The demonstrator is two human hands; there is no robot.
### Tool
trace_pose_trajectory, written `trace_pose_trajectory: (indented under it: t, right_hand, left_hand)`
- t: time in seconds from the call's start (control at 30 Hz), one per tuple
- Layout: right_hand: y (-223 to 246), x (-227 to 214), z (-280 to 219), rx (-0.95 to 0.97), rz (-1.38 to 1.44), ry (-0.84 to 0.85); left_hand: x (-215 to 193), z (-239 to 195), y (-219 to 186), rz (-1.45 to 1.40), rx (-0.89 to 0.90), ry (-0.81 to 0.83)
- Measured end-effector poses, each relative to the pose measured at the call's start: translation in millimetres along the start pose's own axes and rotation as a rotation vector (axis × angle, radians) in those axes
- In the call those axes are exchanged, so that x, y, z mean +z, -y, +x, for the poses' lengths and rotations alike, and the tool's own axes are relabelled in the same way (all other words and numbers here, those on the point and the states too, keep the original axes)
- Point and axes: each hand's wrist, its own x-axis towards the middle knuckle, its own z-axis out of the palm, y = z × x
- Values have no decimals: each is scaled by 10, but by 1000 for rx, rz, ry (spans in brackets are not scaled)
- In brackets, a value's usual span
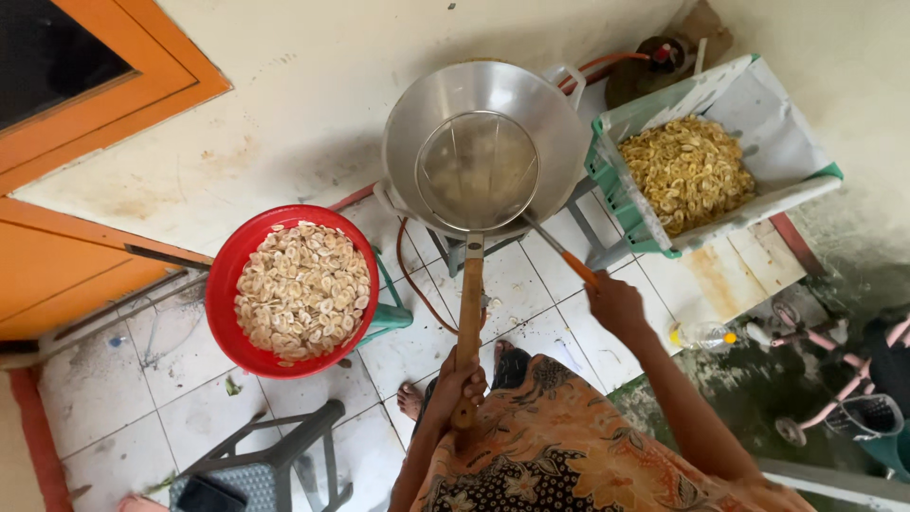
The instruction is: The person uses a wire skimmer to lift fried dough pieces from a wok of hot oil and transfers them into a red basin. They then add more dough pieces from the basin into the wok and stir them in the oil with a ladle.
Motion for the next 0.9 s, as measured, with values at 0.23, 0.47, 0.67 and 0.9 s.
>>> trace_pose_trajectory:
  t: [0.23, 0.47, 0.67, 0.9]
  right_hand:
    - [169, 531, 693, -86, 150, -105]
    - [281, 966, 1203, -42, 496, -234]
    - [519, 563, 1010, 186, 1112, -144]
    - [136, 470, 180, 189, 962, -325]
  left_hand:
    - [362, 170, 57, -34, 1, -132]
    - [481, 251, 34, 52, 105, -47]
    - [345, 313, 67, 4, 100, -6]
    - [289, 172, -82, 83, 50, -99]
